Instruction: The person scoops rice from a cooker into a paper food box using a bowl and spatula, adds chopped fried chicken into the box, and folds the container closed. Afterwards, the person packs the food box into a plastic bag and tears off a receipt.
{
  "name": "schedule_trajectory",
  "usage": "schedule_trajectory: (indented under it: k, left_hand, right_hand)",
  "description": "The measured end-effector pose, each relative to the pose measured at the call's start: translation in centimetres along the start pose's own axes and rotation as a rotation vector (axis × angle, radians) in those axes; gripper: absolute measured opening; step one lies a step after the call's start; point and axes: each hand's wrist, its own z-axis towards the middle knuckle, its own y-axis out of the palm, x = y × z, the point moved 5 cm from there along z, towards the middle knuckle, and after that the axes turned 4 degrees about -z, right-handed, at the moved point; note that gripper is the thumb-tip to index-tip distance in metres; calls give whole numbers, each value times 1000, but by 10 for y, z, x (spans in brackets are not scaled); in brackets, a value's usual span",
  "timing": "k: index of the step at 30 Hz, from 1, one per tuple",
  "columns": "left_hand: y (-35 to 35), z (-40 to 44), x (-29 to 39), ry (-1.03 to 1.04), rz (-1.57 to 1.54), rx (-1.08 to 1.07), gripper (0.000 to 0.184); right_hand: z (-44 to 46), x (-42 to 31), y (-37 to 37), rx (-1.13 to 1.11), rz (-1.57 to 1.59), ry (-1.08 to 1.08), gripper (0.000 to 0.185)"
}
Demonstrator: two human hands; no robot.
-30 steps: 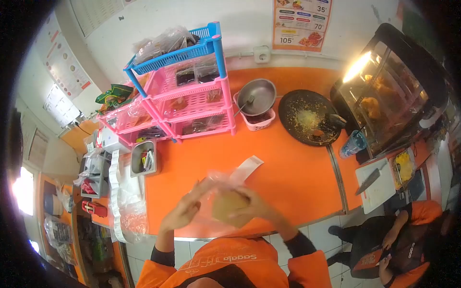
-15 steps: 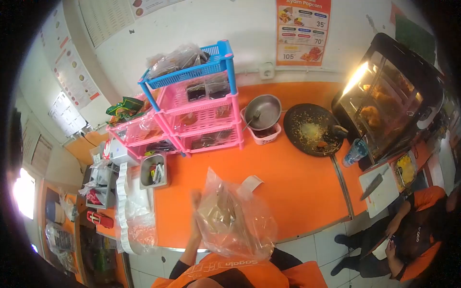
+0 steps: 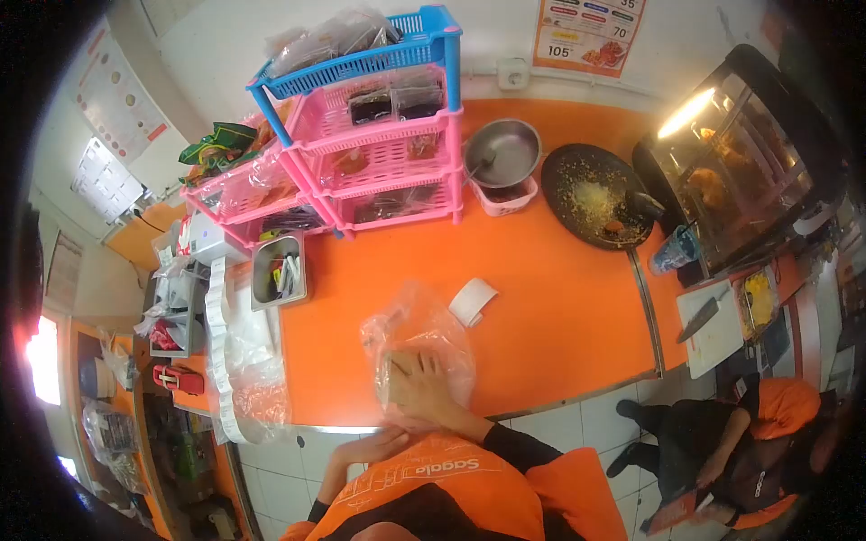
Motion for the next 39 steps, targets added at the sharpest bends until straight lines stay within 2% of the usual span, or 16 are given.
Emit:
schedule_trajectory:
  k: [2,3,6,8,10,12,14,18,20,21,25,29,31,33,37,39]
  left_hand:
    - [-31,-35,-5,44,493,89,50]
    - [-52,-52,2,-237,455,145,48]
    - [-86,-67,116,198,379,921,48]
    - [-76,-42,174,386,496,1028,52]
    - [-73,-11,185,418,776,972,48]
    - [-75,-4,180,396,1012,880,43]
    - [-100,-26,143,237,483,684,27]
    - [-123,-79,128,221,288,713,20]
    - [-121,-88,136,228,346,771,22]
    - [-116,-89,141,167,301,793,23]
    - [-105,-89,143,38,330,767,26]
    - [-110,-91,133,122,545,687,24]
    - [-108,-86,141,457,437,611,21]
    - [-110,-77,127,524,107,475,20]
    - [-105,-63,110,696,-483,334,22]
    - [-106,-54,107,667,-540,473,23]
  right_hand:
    - [-1,-1,3,-14,11,-57,64]
    - [-6,-4,-10,74,-43,-73,63]
    - [-24,2,-33,182,-58,-148,61]
    - [-48,19,-53,199,-11,-211,59]
    - [-65,32,-79,-526,254,-216,60]
    - [-80,23,-148,-1211,14,-260,57]
    - [-96,19,-197,-406,300,-534,41]
    - [-63,48,-238,-88,1158,-545,41]
    - [-43,85,-211,79,1111,-77,45]
    - [-31,123,-167,119,747,352,48]
    - [10,173,-13,-35,347,696,42]
    - [29,168,20,328,486,673,34]
    - [48,179,47,534,806,421,23]
    - [57,129,-53,612,1153,248,18]
    - [13,27,-217,538,1150,39,18]
    - [-6,1,-191,324,944,-189,16]
